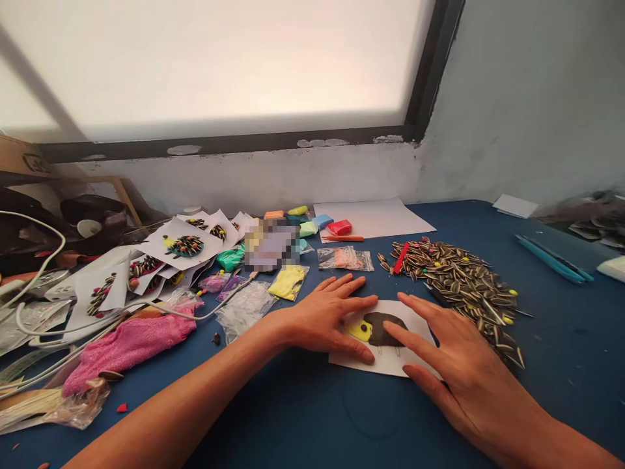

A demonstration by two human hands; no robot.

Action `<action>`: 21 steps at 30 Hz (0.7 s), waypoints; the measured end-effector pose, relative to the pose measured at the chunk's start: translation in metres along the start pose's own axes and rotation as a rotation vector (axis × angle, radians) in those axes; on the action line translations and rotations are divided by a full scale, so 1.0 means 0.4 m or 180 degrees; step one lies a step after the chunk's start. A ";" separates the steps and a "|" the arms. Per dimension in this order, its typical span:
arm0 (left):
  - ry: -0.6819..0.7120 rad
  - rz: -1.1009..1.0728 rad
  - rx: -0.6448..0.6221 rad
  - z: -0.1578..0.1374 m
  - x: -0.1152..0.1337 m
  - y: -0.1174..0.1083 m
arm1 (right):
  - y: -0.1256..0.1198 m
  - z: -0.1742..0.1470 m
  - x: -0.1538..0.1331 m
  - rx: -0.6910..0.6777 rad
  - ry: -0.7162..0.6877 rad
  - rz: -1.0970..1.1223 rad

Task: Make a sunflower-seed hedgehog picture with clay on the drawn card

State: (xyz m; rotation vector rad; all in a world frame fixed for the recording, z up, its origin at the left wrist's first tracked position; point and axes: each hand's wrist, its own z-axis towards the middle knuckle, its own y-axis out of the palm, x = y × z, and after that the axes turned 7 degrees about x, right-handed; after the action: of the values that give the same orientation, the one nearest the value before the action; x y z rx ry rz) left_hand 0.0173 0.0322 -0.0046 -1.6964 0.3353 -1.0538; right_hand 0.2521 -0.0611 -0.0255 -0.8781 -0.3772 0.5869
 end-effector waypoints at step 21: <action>0.0037 -0.0011 0.0074 0.000 -0.005 0.007 | 0.015 0.000 -0.004 -0.0124 -0.0248 -0.0027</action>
State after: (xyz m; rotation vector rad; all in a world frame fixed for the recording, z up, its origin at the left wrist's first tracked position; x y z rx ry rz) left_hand 0.0167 0.0324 -0.0079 -1.6714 0.3264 -1.0665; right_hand 0.2489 -0.0593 -0.0303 -0.8922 -0.4640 0.6088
